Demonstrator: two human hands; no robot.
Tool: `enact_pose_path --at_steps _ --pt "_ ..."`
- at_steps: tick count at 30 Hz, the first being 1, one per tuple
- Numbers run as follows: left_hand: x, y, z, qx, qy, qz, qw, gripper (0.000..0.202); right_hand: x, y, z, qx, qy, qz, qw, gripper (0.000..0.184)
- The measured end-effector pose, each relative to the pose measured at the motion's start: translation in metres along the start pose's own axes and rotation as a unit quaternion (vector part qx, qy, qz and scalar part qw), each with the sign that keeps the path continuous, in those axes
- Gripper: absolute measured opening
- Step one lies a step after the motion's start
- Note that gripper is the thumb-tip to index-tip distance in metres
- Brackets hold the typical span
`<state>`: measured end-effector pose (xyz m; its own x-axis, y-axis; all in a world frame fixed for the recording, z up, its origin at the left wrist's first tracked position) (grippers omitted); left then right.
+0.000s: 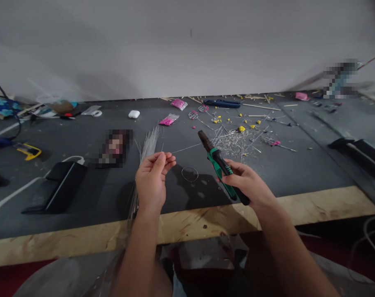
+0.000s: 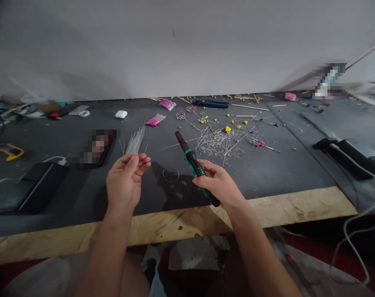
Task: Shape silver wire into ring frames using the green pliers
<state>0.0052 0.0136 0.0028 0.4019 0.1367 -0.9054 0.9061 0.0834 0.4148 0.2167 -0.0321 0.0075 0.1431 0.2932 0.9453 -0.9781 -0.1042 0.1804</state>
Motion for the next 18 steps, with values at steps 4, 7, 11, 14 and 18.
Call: enact_pose_path --at_steps 4,7,11,14,18 --pt "0.002 0.001 0.001 0.005 0.002 0.001 1.0 0.009 -0.001 0.002 0.001 0.006 0.019 -0.045 0.999 0.031" --pt "0.003 0.002 0.002 0.003 0.01 0.008 1.0 0.009 0.0 0.003 0.003 0.015 0.024 -0.074 0.997 0.032" --pt "0.006 0.006 0.002 0.002 0.015 0.01 1.0 0.01 0.001 0.005 0.004 0.045 0.017 -0.086 0.995 0.032" --pt "0.011 0.011 0.004 0.014 0.014 0.012 1.0 0.009 -0.001 0.007 0.005 0.071 -0.003 -0.061 0.996 0.028" --pt "0.017 0.017 0.006 0.025 0.011 0.018 0.999 0.008 -0.004 0.012 0.004 0.1 -0.011 -0.042 0.994 0.027"
Point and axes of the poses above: each hand's wrist, its own z-axis away from the middle knuckle, its own y-axis out of the palm, x = y × z, the point moved 2 cm from there along -z, towards the middle knuckle, and after that the axes turned 8 degrees about x, right-handed, at the moved point
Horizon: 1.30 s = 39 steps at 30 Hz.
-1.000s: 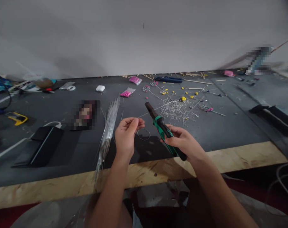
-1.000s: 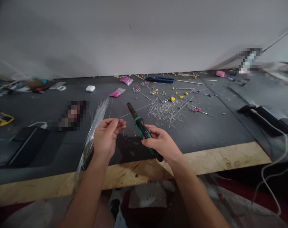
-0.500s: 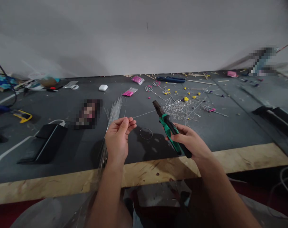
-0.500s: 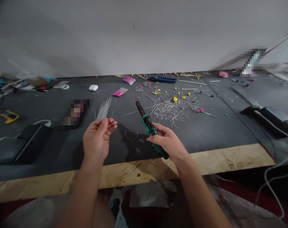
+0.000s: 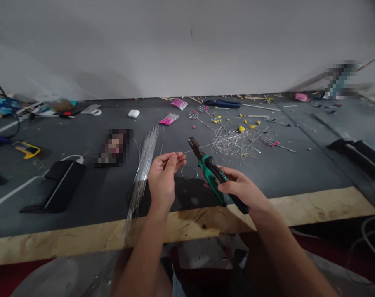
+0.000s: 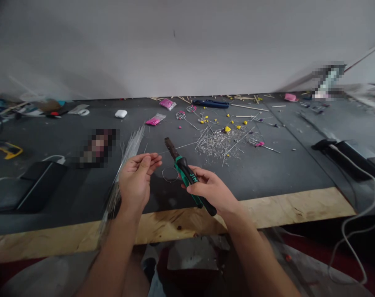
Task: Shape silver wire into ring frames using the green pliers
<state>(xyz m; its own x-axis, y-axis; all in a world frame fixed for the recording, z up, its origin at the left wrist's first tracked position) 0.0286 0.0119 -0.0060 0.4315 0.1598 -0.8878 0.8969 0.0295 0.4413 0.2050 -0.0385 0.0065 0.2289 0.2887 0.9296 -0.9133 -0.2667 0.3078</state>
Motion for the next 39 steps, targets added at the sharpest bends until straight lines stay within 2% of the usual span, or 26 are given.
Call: enact_pose_path --at_steps 5,10,16,20,28,39 --pt "0.005 0.005 0.002 0.001 0.011 0.006 1.0 0.009 -0.004 0.004 -0.003 0.005 0.001 0.015 1.0 0.023" --pt "0.007 0.008 0.004 0.0 0.024 0.004 1.0 0.011 -0.004 0.009 -0.003 0.047 -0.02 0.027 0.998 0.026" --pt "0.009 0.009 0.004 -0.008 0.025 0.02 0.999 0.011 -0.002 0.013 -0.003 0.034 -0.015 0.05 0.998 0.023" --pt "0.011 0.009 0.004 -0.013 0.024 0.011 1.0 0.011 -0.004 0.013 -0.004 0.039 0.016 0.076 0.996 0.026" --pt "0.014 0.007 0.008 -0.01 0.012 -0.024 1.0 0.013 -0.009 0.014 0.001 0.042 0.123 0.074 0.989 0.031" --pt "0.014 0.012 0.014 0.013 0.024 -0.06 0.998 0.013 -0.023 0.011 -0.006 0.007 0.121 0.016 0.992 0.02"
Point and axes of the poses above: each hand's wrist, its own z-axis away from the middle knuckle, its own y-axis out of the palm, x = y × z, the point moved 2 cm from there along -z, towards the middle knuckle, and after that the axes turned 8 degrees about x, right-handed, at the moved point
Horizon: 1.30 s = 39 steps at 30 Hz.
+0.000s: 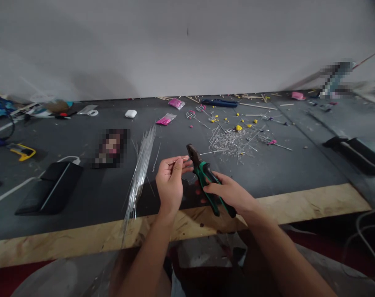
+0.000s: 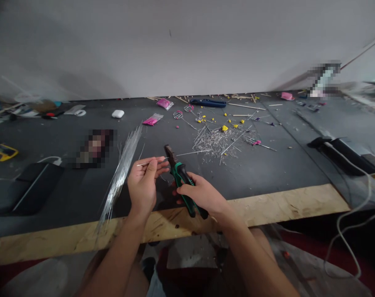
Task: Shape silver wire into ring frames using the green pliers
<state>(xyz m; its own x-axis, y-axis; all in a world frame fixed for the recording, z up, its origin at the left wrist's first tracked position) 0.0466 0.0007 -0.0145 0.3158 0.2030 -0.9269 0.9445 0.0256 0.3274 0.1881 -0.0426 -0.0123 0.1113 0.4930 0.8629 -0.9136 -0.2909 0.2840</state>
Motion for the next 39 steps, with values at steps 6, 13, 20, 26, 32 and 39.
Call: enact_pose_path --at_steps 6,13,20,26,32,39 --pt "0.0019 -0.001 -0.0009 -0.017 0.01 -0.002 1.0 0.013 0.0013 0.0004 0.0025 0.012 -0.021 0.008 1.0 0.019" --pt "0.0015 -0.0004 0.0006 -0.024 0.017 0.003 1.0 0.009 0.0038 0.0004 0.0023 -0.008 -0.042 0.082 0.996 0.017" --pt "0.0009 0.0 0.002 -0.025 0.037 0.004 0.999 0.008 0.0043 0.0039 0.0016 -0.019 -0.06 0.129 0.99 0.013" --pt "-0.001 0.0013 0.0048 -0.036 0.049 -0.004 0.998 0.008 0.0085 0.0046 0.0014 -0.049 -0.076 0.204 0.975 0.017" --pt "-0.0027 0.0 0.0062 -0.038 0.047 -0.014 0.998 0.01 0.0066 0.0051 0.0026 -0.047 -0.077 0.212 0.973 0.017" --pt "-0.0055 0.0021 0.0088 -0.036 0.054 -0.006 0.998 0.007 0.0053 0.0064 0.0017 -0.041 -0.089 0.238 0.966 0.016"
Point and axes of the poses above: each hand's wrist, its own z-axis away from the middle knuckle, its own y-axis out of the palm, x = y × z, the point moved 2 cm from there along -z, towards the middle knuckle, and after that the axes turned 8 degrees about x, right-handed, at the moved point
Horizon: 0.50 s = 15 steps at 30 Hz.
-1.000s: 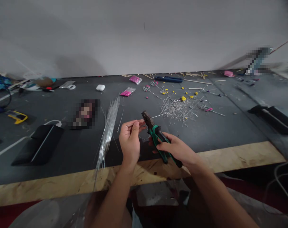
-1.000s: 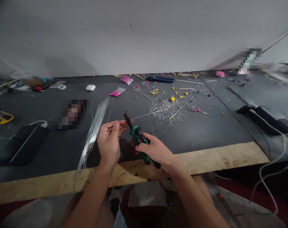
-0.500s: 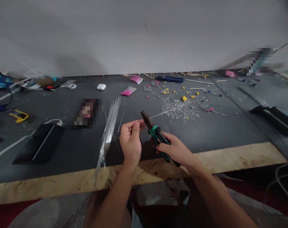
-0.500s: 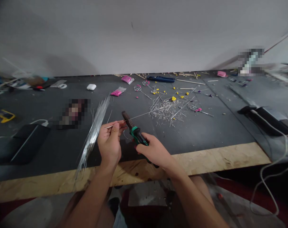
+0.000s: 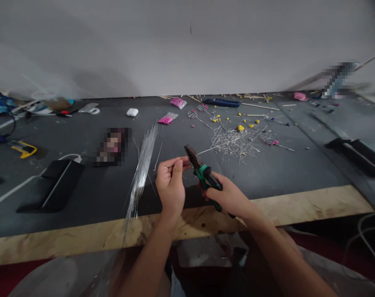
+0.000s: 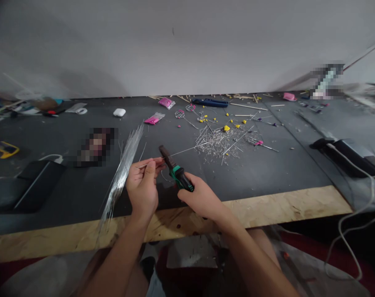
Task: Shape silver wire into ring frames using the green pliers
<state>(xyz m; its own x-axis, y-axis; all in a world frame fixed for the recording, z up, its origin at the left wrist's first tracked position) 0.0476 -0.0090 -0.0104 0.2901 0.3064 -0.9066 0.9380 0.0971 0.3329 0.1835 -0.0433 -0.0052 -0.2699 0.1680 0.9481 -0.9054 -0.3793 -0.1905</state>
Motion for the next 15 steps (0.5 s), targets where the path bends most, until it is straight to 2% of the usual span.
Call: enact_pose_path --at_steps 15 --pt "-0.0108 0.0008 0.008 -0.001 0.008 0.005 1.0 0.006 0.005 0.0057 0.0044 -0.019 0.004 -0.003 1.0 0.013"
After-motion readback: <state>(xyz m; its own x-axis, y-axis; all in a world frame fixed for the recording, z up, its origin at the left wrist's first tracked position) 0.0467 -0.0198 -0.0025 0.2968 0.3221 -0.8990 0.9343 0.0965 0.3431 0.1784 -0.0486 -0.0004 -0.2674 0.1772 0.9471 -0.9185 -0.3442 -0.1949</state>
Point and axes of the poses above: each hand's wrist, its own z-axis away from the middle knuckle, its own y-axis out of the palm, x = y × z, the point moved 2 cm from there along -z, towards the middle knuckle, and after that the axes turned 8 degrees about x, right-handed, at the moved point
